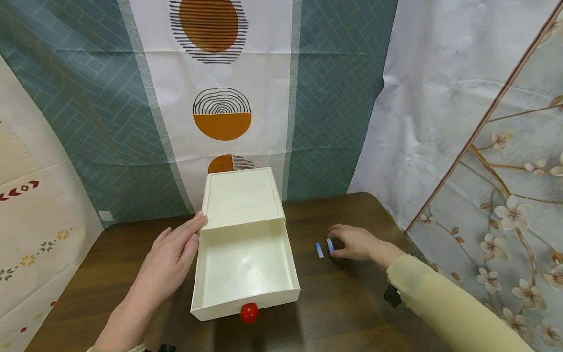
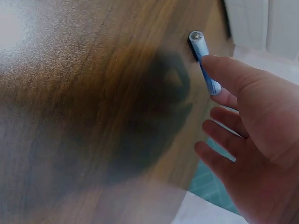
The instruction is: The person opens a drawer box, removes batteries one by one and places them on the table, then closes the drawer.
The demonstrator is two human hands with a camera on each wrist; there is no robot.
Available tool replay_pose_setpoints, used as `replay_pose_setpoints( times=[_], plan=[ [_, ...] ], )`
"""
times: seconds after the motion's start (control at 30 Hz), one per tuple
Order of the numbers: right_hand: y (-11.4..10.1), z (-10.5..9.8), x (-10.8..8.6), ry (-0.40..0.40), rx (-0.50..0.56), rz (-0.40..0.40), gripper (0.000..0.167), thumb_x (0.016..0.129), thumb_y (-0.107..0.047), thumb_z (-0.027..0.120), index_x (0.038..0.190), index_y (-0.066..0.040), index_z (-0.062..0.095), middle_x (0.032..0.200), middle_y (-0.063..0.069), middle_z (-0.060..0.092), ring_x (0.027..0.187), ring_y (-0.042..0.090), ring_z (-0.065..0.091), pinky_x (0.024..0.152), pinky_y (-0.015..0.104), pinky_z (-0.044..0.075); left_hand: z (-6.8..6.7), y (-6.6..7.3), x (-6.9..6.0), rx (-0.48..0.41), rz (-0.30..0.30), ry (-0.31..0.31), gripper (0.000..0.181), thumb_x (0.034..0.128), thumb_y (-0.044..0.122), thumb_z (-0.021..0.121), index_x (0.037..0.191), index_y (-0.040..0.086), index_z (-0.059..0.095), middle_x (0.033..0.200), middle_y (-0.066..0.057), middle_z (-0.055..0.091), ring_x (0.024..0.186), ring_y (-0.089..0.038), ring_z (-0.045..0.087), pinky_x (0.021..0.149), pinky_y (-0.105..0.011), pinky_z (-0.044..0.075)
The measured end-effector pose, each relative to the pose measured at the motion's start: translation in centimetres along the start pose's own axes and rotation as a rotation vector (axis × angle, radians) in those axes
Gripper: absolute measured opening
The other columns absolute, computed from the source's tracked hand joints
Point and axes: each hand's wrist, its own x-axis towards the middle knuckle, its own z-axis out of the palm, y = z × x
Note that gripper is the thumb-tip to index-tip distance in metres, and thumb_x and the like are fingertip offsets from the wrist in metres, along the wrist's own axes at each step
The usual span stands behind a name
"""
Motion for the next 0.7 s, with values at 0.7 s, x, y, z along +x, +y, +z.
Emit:
replay_pose_setpoints(
  times=[0.7],
  plan=[
    [-0.1,1.0,0.8,-0.046,0.016,-0.002,0.046,0.099,-0.032,0.084,0.133,-0.004,0.072,0.147,0.018,0.064,0.138,0.039,0.063,0.111,0.057,0.055,0.0,0.1,0.0,-0.001,-0.001,0.008,0.044,0.1183,0.018,0.048,0.161,0.012,0.059,0.167,-0.006,0.053,0.148,-0.037,0.056,0.121,-0.074,0.03]
  ],
)
